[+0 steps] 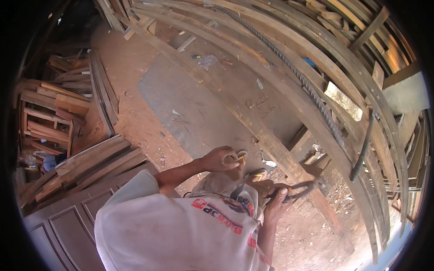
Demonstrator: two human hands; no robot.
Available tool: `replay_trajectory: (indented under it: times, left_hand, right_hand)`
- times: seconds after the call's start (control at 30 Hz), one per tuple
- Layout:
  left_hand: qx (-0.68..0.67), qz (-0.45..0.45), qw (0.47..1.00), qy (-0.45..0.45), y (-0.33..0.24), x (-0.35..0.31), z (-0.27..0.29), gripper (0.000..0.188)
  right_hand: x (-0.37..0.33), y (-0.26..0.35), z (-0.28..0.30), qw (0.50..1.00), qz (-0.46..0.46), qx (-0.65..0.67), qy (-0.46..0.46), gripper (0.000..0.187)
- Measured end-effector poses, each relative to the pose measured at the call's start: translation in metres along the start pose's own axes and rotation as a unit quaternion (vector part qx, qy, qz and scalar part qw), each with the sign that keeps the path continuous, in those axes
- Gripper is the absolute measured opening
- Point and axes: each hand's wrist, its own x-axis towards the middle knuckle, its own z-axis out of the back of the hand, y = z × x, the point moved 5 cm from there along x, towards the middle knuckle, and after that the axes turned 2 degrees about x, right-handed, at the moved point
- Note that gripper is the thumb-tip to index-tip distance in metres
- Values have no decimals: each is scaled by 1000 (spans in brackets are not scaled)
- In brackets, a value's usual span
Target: The person uses a claw hammer to pry apart and break down a wooden structure, likely a pallet or frame, in a cluttered workshop. They repeatedly strike and lever the wood to separate pieces, then move the broken components aside.
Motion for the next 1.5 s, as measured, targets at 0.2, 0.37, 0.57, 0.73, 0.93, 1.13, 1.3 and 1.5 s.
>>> replay_trajectory:
  times: [0.2,0.37,0.57,0.73,0.93,1.13,1.3,1.5]
  left_hand:
    - [103,129,973,-159,33,-38,23,33]
    - [109,414,901,-65,132,-179,-5,49]
    - [30,543,839,24,202,-284,-62,55]
    - [-3,537,844,-7,236,-276,-49,55]
    - [-112,481,859,-135,299,-243,35,52]
    - [-51,464,857,-218,349,-205,173,57]
    - [-140,374,904,-151,445,-121,209,85]
    - [-174,363,787,-468,339,65,346,107]
  right_hand:
    - [32,-47,10,987,-151,-38,28,49]
    - [24,-5,-15,992,-7,-41,119,51]
    - [49,-48,-18,981,-168,-44,86,52]
    - [42,-42,-51,992,-123,-3,27,54]
    - [45,-94,-121,974,-219,45,-17,55]
    - [36,-105,-195,988,-148,15,-43,57]
    - [28,-77,-246,988,-152,-9,-38,58]
    - [40,-92,-260,985,16,-166,-38,50]
